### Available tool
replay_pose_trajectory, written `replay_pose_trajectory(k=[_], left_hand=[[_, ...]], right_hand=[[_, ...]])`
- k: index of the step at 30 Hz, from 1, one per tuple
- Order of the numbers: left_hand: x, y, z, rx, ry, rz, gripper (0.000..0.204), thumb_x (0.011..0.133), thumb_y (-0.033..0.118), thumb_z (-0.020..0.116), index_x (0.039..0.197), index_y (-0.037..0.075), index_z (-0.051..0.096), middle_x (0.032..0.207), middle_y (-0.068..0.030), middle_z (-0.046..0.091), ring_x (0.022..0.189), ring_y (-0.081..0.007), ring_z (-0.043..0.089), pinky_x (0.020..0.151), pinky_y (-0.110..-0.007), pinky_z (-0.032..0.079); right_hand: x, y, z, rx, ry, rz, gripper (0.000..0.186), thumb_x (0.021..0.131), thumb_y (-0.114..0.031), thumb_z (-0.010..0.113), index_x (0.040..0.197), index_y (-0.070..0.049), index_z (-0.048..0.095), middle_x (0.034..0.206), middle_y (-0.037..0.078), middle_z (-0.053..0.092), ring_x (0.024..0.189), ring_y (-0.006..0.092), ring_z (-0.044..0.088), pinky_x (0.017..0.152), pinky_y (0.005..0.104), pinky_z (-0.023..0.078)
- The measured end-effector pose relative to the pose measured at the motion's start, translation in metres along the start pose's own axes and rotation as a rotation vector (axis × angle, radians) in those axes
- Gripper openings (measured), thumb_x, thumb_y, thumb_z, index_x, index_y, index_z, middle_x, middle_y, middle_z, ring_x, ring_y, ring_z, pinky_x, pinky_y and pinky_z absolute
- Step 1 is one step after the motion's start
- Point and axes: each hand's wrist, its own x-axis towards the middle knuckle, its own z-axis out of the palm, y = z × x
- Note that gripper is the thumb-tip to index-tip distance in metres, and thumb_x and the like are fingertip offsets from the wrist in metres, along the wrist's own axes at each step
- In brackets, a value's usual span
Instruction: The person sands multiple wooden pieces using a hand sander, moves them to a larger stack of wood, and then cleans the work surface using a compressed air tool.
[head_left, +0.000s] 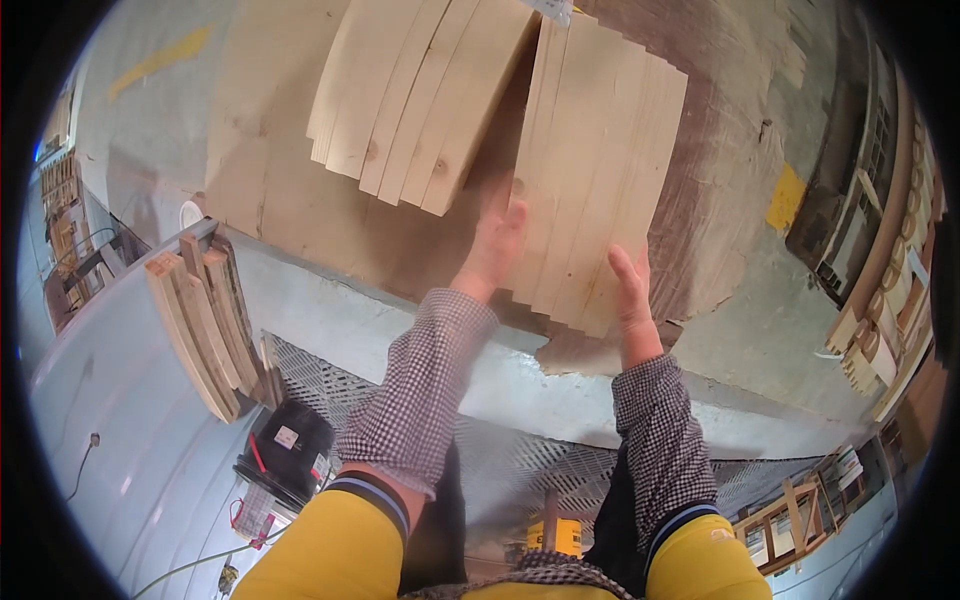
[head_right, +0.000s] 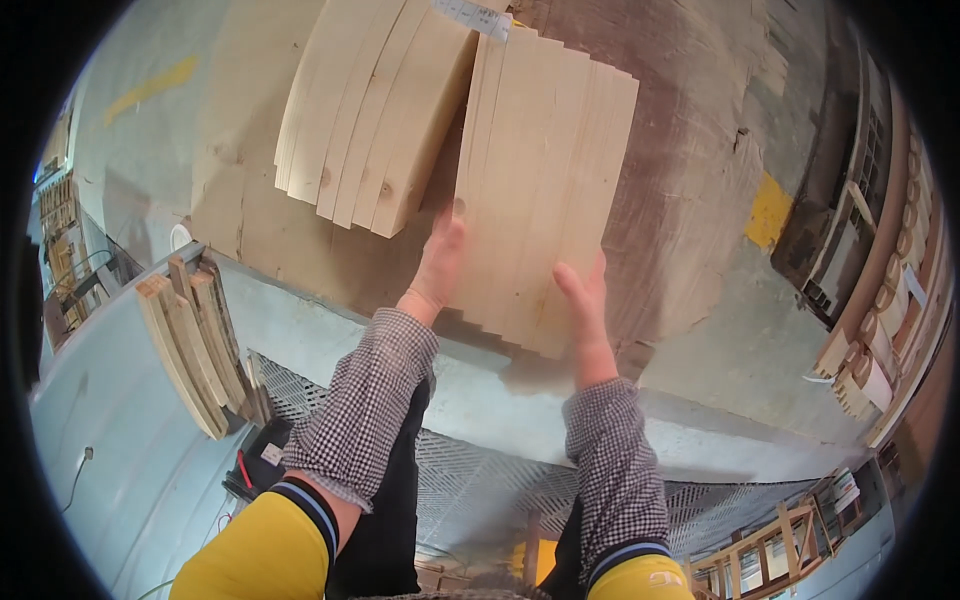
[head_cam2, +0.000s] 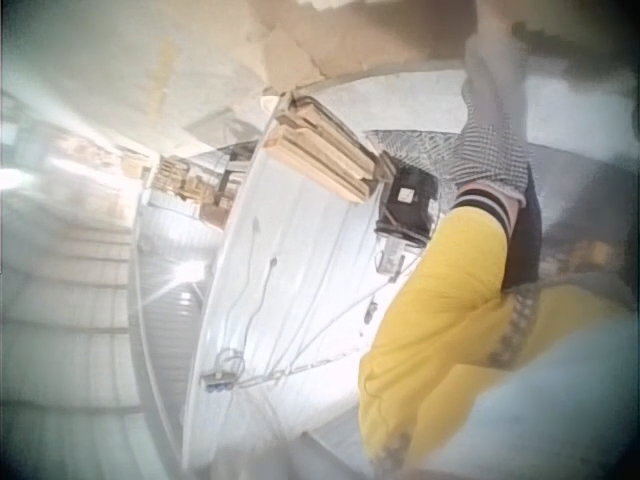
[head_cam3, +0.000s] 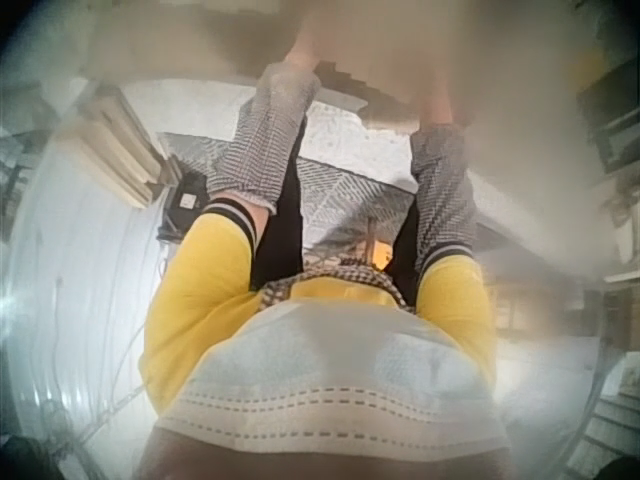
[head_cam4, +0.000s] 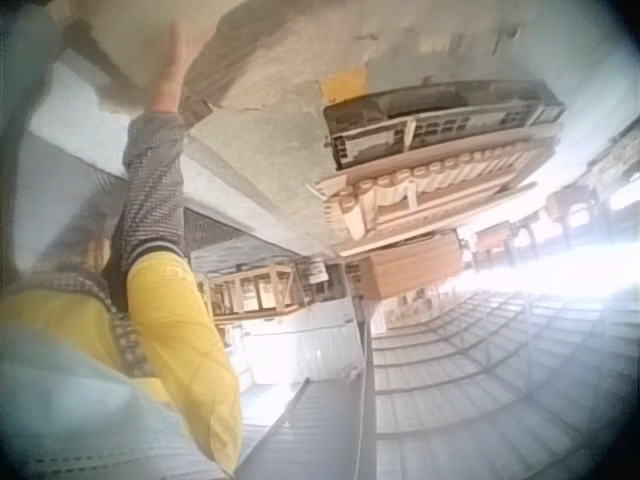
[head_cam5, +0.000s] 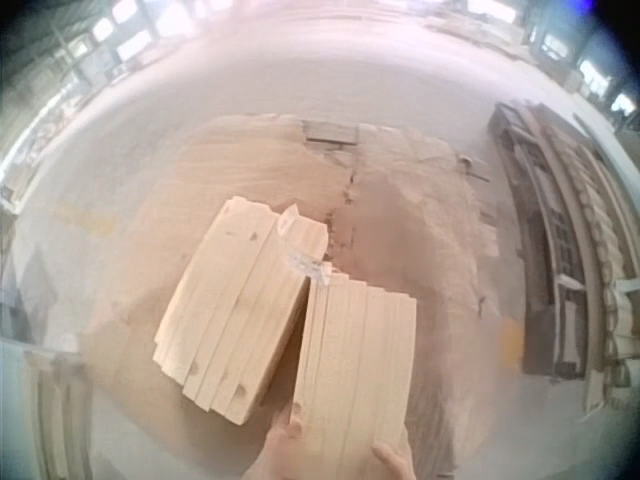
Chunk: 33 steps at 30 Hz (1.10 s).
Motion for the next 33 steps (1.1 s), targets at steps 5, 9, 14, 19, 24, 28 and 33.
replay_pose_trajectory(k=[5,9,14,19,24,28,33], left_hand=[[0.006,0.007,-0.006,-0.398,-0.174,-0.213,0.071,0.092,0.052,0.047,0.140,0.002,0.032,0.133,-0.0114,0.046,0.126,-0.0221,0.039,0.105,-0.032,0.031],[0.000,0.030,-0.007,-0.530,-0.149,-0.286,0.068,0.091,0.050,0.051,0.137,0.002,0.037,0.125,-0.0071,0.051,0.116,-0.0168,0.047,0.099,-0.029,0.038],[0.000,0.065,-0.014,-0.702,-0.160,-0.337,0.071,0.084,0.054,0.059,0.129,0.002,0.045,0.119,-0.0078,0.054,0.105,-0.0172,0.053,0.093,-0.030,0.044],[-0.014,0.088,-0.018,-0.838,-0.302,-0.458,0.081,0.077,0.057,0.064,0.134,0.004,0.041,0.125,-0.0108,0.053,0.113,-0.0227,0.052,0.092,-0.037,0.047],[-0.083,0.132,-0.042,-0.616,-0.185,-0.555,0.064,0.083,0.048,0.055,0.128,0.003,0.047,0.119,-0.0097,0.056,0.105,-0.0198,0.055,0.088,-0.034,0.047],[-0.168,0.212,-0.043,-0.612,-0.211,-0.612,0.057,0.084,0.042,0.053,0.124,0.001,0.049,0.114,-0.0089,0.059,0.099,-0.0179,0.059,0.083,-0.032,0.050],[-0.271,0.313,-0.057,-0.479,-0.303,-0.696,0.059,0.086,0.041,0.051,0.129,0.000,0.045,0.121,-0.0124,0.057,0.106,-0.0206,0.058,0.090,-0.033,0.048]], right_hand=[[-0.005,-0.019,0.003,0.100,-0.031,0.051,0.076,0.077,-0.036,0.067,0.135,0.000,0.034,0.130,0.011,0.045,0.120,0.0204,0.043,0.100,0.0344,0.034],[-0.009,-0.031,0.000,0.040,-0.008,0.098,0.076,0.076,-0.038,0.068,0.134,0.000,0.036,0.129,0.010,0.046,0.119,0.0199,0.043,0.099,0.0343,0.035],[-0.024,-0.051,-0.006,0.109,-0.061,0.164,0.076,0.076,-0.038,0.067,0.134,-0.001,0.035,0.127,0.010,0.047,0.118,0.0203,0.044,0.099,0.0347,0.035],[-0.048,-0.100,0.017,0.267,-0.038,0.248,0.065,0.078,-0.029,0.062,0.132,-0.001,0.038,0.123,0.011,0.049,0.110,0.0191,0.048,0.091,0.0334,0.041],[-0.113,-0.144,0.032,0.318,-0.050,0.264,0.053,0.079,-0.023,0.056,0.124,0.001,0.045,0.110,0.008,0.056,0.094,0.0150,0.056,0.077,0.0279,0.047],[-0.206,-0.190,0.029,0.369,0.004,0.321,0.050,0.078,-0.018,0.054,0.122,0.003,0.047,0.109,0.009,0.058,0.097,0.0171,0.057,0.080,0.0292,0.047],[-0.312,-0.273,0.024,0.437,-0.081,0.514,0.049,0.076,-0.016,0.054,0.120,0.006,0.048,0.106,0.012,0.060,0.096,0.0207,0.059,0.082,0.0313,0.048]])
